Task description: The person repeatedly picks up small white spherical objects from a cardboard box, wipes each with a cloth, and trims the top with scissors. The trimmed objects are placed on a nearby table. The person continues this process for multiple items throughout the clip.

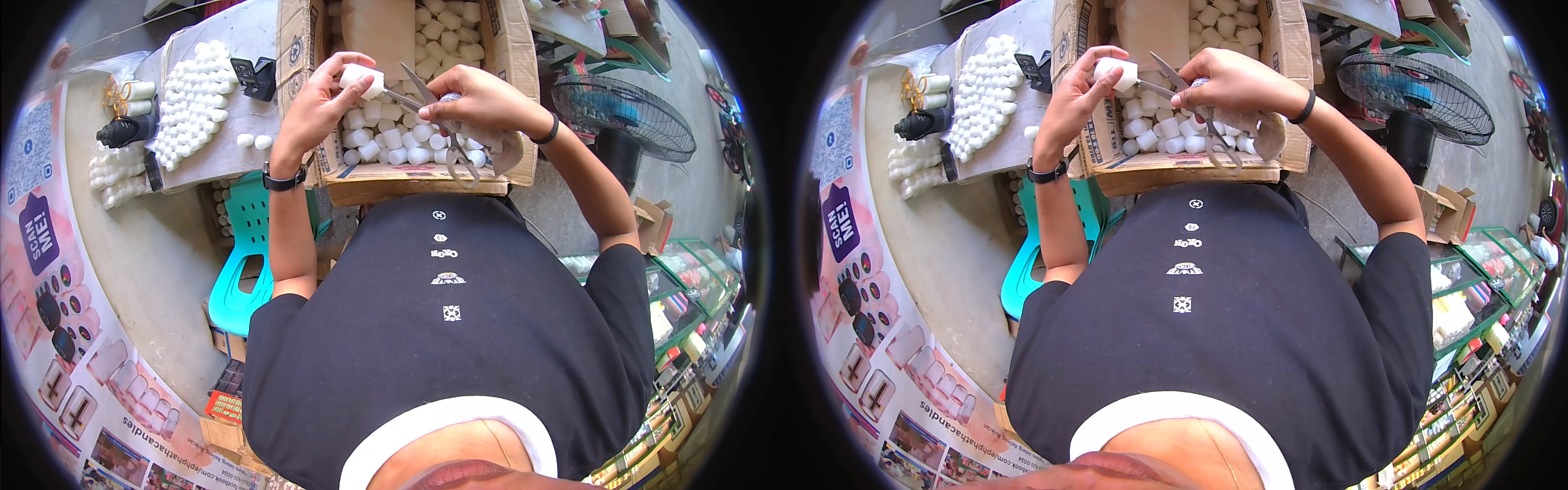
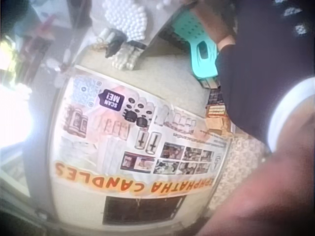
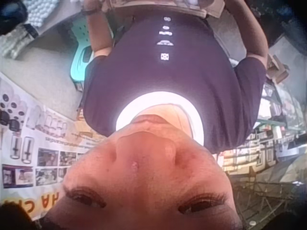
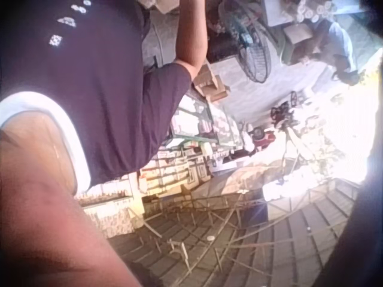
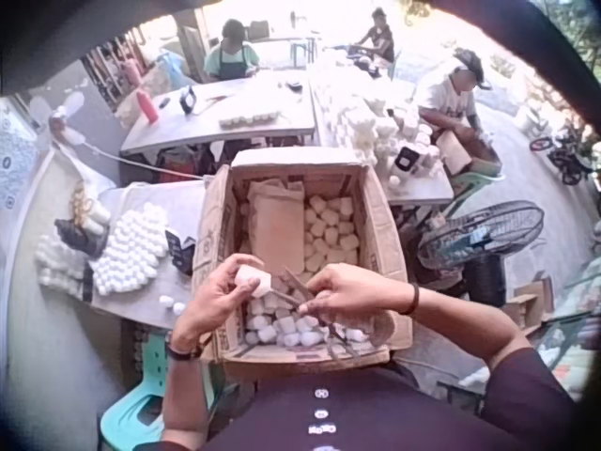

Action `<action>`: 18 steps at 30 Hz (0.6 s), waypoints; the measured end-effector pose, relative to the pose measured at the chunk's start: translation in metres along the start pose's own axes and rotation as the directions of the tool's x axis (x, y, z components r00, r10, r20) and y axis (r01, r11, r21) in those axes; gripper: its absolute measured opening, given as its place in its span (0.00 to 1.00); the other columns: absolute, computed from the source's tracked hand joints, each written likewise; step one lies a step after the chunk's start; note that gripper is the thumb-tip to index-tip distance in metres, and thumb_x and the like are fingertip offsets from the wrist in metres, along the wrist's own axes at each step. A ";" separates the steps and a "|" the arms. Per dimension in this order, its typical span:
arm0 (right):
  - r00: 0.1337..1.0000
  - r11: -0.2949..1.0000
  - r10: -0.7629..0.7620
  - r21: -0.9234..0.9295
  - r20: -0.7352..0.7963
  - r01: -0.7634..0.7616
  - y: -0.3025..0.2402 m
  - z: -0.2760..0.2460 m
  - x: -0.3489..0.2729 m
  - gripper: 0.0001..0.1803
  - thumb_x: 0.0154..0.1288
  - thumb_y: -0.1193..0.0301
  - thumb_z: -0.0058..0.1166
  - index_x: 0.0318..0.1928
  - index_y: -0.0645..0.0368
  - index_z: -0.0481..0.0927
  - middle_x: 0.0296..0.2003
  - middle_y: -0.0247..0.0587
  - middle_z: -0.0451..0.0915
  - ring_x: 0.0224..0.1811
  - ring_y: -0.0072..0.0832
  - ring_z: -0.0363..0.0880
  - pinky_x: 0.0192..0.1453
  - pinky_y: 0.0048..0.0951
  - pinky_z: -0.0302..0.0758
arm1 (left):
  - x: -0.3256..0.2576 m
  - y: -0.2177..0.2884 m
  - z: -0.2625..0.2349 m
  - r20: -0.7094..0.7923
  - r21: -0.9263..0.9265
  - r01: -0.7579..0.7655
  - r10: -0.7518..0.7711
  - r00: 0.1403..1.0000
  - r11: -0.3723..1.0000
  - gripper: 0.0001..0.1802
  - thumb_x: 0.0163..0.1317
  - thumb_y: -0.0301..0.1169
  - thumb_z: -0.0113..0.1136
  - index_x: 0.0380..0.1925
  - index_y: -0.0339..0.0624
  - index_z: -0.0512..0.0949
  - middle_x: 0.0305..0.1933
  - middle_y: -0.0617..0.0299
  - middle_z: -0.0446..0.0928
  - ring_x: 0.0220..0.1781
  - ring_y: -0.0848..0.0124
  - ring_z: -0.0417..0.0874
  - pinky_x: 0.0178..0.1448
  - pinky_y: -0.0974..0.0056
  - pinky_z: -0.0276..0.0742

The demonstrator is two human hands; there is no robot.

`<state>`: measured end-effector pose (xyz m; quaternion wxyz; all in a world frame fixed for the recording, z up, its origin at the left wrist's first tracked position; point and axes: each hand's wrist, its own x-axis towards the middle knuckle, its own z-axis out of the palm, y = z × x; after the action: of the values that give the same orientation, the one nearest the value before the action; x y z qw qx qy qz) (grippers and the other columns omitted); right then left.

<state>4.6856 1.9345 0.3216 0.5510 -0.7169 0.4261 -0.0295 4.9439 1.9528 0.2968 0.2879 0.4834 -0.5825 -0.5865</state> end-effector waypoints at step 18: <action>0.934 0.265 -0.214 0.937 0.287 -0.228 -0.003 0.038 0.009 0.12 0.69 0.62 0.53 0.38 0.60 0.78 0.26 0.37 0.82 0.24 0.17 0.79 0.25 0.16 0.74 | 0.035 -0.009 0.013 -0.284 -0.936 -0.234 0.169 0.944 -0.265 0.09 0.66 0.34 0.59 0.34 0.42 0.71 0.16 0.72 0.71 0.30 0.78 0.75 0.55 0.64 0.70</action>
<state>4.7126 1.9578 0.3058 0.9389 -0.2243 0.2148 -0.1483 4.9217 1.9281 0.2784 0.6600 -0.0156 0.0288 -0.7506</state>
